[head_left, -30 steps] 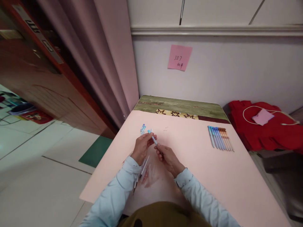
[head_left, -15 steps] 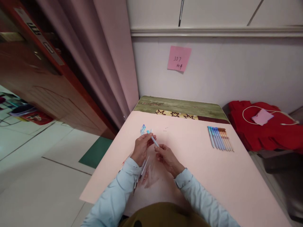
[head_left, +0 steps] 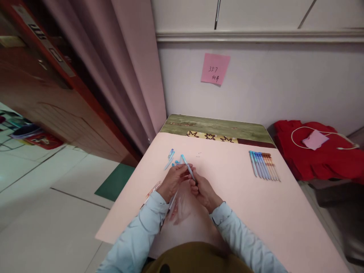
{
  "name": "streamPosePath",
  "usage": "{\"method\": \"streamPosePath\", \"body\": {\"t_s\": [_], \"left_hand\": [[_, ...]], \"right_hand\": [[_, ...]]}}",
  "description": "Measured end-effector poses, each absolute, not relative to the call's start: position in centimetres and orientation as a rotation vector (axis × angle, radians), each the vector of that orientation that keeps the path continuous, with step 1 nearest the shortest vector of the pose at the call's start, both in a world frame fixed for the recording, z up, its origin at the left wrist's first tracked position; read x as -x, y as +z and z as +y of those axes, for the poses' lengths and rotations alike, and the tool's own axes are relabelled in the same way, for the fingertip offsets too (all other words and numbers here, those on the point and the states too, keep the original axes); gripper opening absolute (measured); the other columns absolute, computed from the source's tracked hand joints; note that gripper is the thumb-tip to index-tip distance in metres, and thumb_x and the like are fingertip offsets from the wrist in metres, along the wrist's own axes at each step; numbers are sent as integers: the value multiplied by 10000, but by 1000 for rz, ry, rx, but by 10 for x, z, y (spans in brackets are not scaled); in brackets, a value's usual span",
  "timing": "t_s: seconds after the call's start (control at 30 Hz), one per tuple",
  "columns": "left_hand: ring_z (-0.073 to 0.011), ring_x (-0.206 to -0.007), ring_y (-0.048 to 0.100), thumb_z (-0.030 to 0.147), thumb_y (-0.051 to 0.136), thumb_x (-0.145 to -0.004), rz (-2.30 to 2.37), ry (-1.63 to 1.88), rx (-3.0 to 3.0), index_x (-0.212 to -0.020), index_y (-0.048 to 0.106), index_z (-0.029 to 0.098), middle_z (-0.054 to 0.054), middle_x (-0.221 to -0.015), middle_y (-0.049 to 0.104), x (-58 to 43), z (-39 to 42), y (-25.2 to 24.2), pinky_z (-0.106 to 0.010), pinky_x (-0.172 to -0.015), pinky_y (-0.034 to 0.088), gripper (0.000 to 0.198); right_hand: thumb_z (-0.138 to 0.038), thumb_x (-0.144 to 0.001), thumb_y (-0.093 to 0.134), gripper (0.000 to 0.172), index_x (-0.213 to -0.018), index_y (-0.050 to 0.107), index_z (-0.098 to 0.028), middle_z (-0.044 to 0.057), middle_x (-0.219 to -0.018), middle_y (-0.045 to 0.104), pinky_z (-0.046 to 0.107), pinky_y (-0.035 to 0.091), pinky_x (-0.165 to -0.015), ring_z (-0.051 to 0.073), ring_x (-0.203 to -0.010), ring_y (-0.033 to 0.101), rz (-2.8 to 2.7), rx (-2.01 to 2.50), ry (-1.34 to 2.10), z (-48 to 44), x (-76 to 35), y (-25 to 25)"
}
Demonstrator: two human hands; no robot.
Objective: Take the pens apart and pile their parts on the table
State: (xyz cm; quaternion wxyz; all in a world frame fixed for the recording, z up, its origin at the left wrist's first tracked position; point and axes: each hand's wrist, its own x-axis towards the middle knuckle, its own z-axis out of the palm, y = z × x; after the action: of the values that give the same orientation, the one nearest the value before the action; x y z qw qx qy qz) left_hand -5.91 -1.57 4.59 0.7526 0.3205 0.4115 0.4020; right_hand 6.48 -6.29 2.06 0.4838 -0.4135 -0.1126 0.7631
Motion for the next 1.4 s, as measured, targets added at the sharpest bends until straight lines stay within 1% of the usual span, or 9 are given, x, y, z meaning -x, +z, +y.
{"method": "streamPosePath", "body": {"t_s": [0.13, 0.33, 0.47, 0.57, 0.77, 0.93, 1.1, 1.3, 1.4], "left_hand": [[-117, -608, 612, 312, 834, -673, 935, 966, -691, -833, 746, 96, -68, -728, 706, 54, -20, 44, -255, -680, 508, 283], [-131, -484, 570, 380, 791, -716, 947, 1005, -708, -847, 736, 109, -10, -555, 612, 46, -22, 42, -271, -544, 477, 306], [-138, -638, 642, 351, 801, -725, 869, 959, -668, -913, 746, 108, -101, -817, 733, 49, -21, 42, -284, -695, 528, 313], [-188, -832, 688, 366, 781, -762, 783, 852, -616, -1004, 743, 112, -157, -1005, 740, 55, -24, 43, -307, -811, 540, 353], [-263, -1063, 678, 366, 728, -824, 685, 800, -494, -1097, 713, 143, -157, -1122, 720, 57, -36, 47, -389, -955, 519, 353], [-269, -964, 710, 297, 749, -783, 783, 857, -467, -924, 721, 126, -144, -968, 755, 58, -34, 54, -393, -897, 551, 224], [-248, -784, 721, 303, 726, -782, 861, 903, -516, -887, 716, 132, -143, -873, 759, 59, -31, 55, -375, -759, 573, 201], [-109, -436, 539, 360, 697, -796, 921, 934, -594, -875, 711, 134, -128, -910, 754, 56, -31, 49, -285, -476, 468, 240], [-117, -499, 580, 352, 723, -775, 962, 994, -612, -844, 710, 129, -123, -893, 752, 52, -32, 45, -281, -536, 487, 234]], "right_hand": [[-649, -784, 689, 508, -833, 639, -145, -73, -495, 454, 166, 167, -362, 31, -375, 268, -368, 1038, 1813, -65, -64, 24], [-612, -773, 712, 477, -783, 645, -140, -43, -509, 508, 196, 244, -387, 57, -413, 361, -489, 1112, 1545, -66, -59, 31], [-560, -820, 705, 418, -764, 596, -160, -91, -484, 397, 168, 143, -355, 29, -372, 219, -289, 982, 1870, -66, -69, 32], [-517, -883, 661, 369, -837, 628, -153, -112, -490, 305, 151, 115, -351, 26, -373, 151, -219, 801, 2093, -70, -78, 31], [-381, -853, 729, 268, -941, 681, -133, -77, -596, 429, 124, 233, -388, 16, -418, 273, -249, 532, 2184, -83, -84, 30], [-447, -784, 778, 337, -860, 668, -137, -57, -552, 504, 162, 358, -444, 53, -441, 425, -369, 645, 2139, -81, -79, 32], [-565, -765, 756, 443, -826, 637, -142, -18, -596, 605, 224, 460, -538, 84, -470, 525, -631, 829, 2021, -76, -75, 36], [-649, -760, 690, 500, -787, 636, -153, 3, -604, 625, 236, 439, -529, 102, -481, 545, -857, 1064, 1820, -75, -74, 41], [-620, -789, 672, 456, -718, 632, -172, 12, -569, 618, 247, 423, -519, 121, -484, 545, -969, 1169, 1643, -75, -71, 39]]}}
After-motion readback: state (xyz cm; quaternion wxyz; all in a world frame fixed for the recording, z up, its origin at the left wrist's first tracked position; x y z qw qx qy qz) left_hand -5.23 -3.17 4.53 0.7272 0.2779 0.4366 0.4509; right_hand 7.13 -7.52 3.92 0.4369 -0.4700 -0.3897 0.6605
